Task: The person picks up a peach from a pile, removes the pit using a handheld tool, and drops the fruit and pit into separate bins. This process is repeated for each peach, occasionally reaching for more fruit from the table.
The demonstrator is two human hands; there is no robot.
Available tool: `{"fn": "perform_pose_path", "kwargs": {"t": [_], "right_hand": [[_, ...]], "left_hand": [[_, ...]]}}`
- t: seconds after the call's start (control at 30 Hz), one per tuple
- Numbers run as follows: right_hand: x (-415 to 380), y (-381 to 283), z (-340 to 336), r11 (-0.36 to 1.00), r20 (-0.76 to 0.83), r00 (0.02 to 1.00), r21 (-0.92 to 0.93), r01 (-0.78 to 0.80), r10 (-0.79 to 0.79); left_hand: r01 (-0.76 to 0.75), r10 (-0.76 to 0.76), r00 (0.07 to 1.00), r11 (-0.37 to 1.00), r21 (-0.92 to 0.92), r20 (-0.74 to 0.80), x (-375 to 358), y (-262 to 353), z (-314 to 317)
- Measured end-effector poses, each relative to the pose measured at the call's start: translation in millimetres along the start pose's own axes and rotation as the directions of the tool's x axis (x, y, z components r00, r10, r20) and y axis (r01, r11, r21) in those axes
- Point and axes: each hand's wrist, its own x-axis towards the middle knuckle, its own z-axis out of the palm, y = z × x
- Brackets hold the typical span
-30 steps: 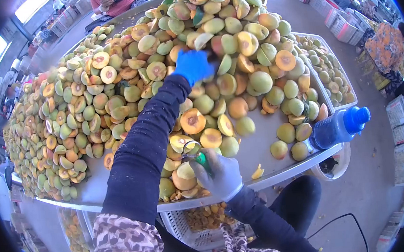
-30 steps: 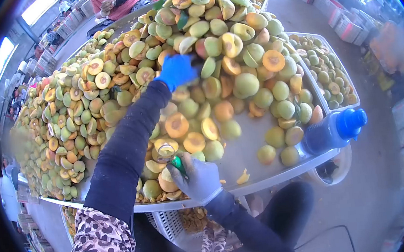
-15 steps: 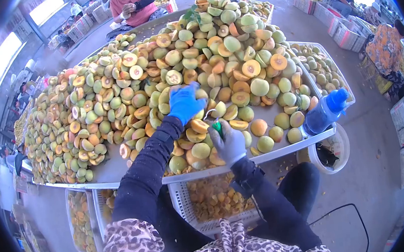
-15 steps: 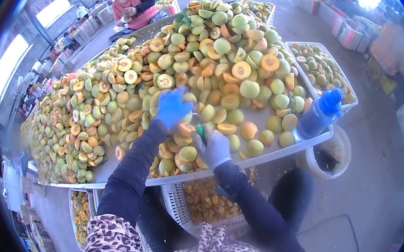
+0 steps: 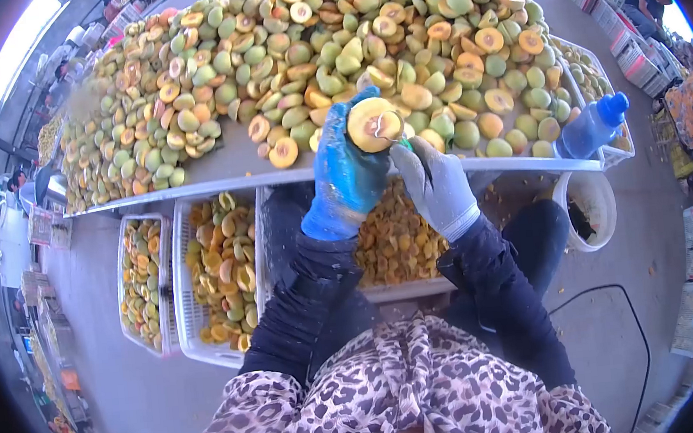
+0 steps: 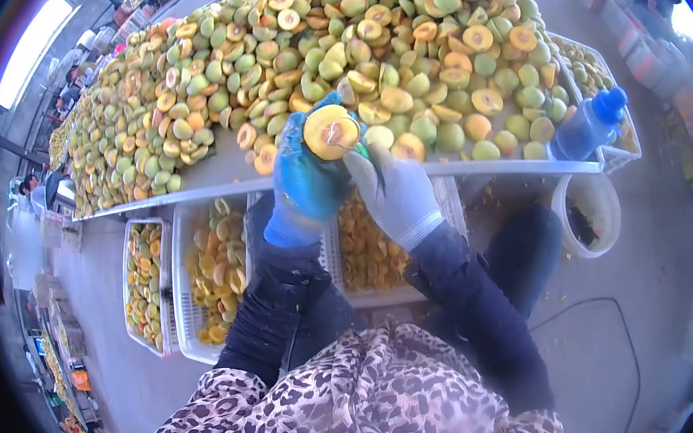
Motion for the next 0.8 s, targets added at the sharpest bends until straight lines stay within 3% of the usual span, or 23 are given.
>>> {"fn": "perform_pose_path", "kwargs": {"t": [0.03, 0.07, 0.1, 0.13, 0.17, 0.2, 0.23, 0.27, 0.3, 0.33, 0.37, 0.4, 0.43, 0.47, 0.5, 0.53, 0.6, 0.63, 0.67, 0.8], "right_hand": [[-6.3, -4.4, 2.5, 1.0, 0.011, 1.0, -0.001, -0.007, 0.007], [-12.3, -9.7, 3.5, 1.0, 0.027, 1.0, -0.005, -0.015, 0.015], [-17.6, -13.2, 4.1, 1.0, 0.042, 0.999, -0.01, -0.02, 0.02], [-22.5, -14.6, 4.6, 1.0, 0.055, 0.998, 0.003, 0.0, 0.0], [-27.2, -16.2, 4.7, 1.0, 0.066, 0.998, -0.001, -0.003, 0.003], [-31.2, -18.4, 5.0, 1.0, 0.099, 0.995, -0.004, -0.004, 0.004], [-34.3, -21.5, 5.4, 1.0, 0.13, 0.991, -0.005, -0.001, 0.002], [-37.8, -28.2, 3.9, 0.996, 0.148, 0.989, -0.087, 0.03, -0.017], [-40.8, -31.1, 4.1, 0.996, 0.148, 0.989, -0.088, 0.033, -0.02], [-44.9, -33.1, 4.4, 0.998, 0.135, 0.99, -0.052, 0.035, -0.028], [-49.6, -34.4, 4.7, 0.999, 0.124, 0.992, -0.016, 0.035, -0.032], [-53.2, -34.0, 4.7, 0.999, 0.128, 0.991, -0.017, 0.031, -0.028], [-56.3, -32.6, 4.5, 0.989, 0.172, 0.979, 0.08, -0.124, 0.109], [-59.1, -31.9, 4.2, 0.946, 0.228, 0.944, 0.168, -0.278, 0.238], [-61.4, -33.8, 3.0, 0.945, 0.231, 0.943, 0.166, -0.281, 0.24], [-63.3, -37.4, 1.2, 0.934, 0.266, 0.923, 0.154, -0.324, 0.277], [-68.1, -38.8, 2.5, 0.92, 0.309, 0.899, 0.139, -0.366, 0.311], [-71.5, -36.7, 4.9, 0.962, 0.272, 0.937, 0.105, -0.254, 0.218], [-73.9, -35.3, 6.6, 0.988, 0.238, 0.964, 0.067, -0.138, 0.119], [-78.7, -34.4, 8.9, 0.997, 0.195, 0.981, -0.08, 0.007, 0.008]], "left_hand": [[-0.293, 0.275, 0.954, 0.774, 0.561, 0.118, -14.5, -6.0, 0.2], [-0.282, 0.27, 0.957, 0.778, 0.561, 0.107, -22.9, -1.6, -1.3], [-0.018, 0.017, 0.999, 0.999, -0.028, -0.039, -28.4, 5.3, -0.3], [0.206, -0.267, 0.964, 0.754, -0.624, -0.005, -33.2, 9.1, -0.4], [0.201, -0.269, 0.963, 0.75, -0.631, -0.013, -38.4, 8.4, -2.5], [0.132, -0.145, 0.989, 0.937, -0.323, -0.014, -43.3, 7.3, -5.0], [0.024, -0.025, 0.999, 0.999, 0.026, 0.029, -48.0, 7.7, -7.4], [0.209, -0.206, 0.977, 0.889, -0.407, 0.053, -51.6, 17.1, -6.4], [0.206, -0.202, 0.978, 0.89, -0.408, 0.053, -55.8, 18.7, -5.6], [0.025, -0.02, 0.999, 0.995, -0.096, 0.047, -61.9, 18.4, -3.9], [-0.169, 0.151, 0.984, 0.96, 0.222, 0.097, -67.9, 18.4, -2.9], [-0.354, 0.299, 0.935, 0.74, 0.571, 0.192, -72.0, 21.1, -2.2], [-0.349, 0.296, 0.937, 0.743, 0.572, 0.187, -75.8, 20.8, -2.5], [-0.236, 0.207, 0.97, 0.933, 0.272, 0.131, -78.5, 20.1, -2.3], [-0.095, 0.102, 0.989, 0.993, -0.066, 0.11, -80.4, 19.3, -2.3], [-0.094, 0.101, 0.989, 0.993, -0.067, 0.105, -81.9, 16.9, -4.2], [0.079, -0.068, 0.996, 0.967, -0.242, 0.051, -83.4, 9.0, -11.5], [0.158, -0.155, 0.987, 0.93, -0.331, 0.036, -85.0, 6.0, -13.5], [-0.057, 0.066, 0.991, 0.995, 0.081, -0.119, -90.7, 7.1, 1.5], [-0.039, 0.041, 0.996, 0.999, 0.03, -0.077, -99.6, 4.2, -4.2]]}}
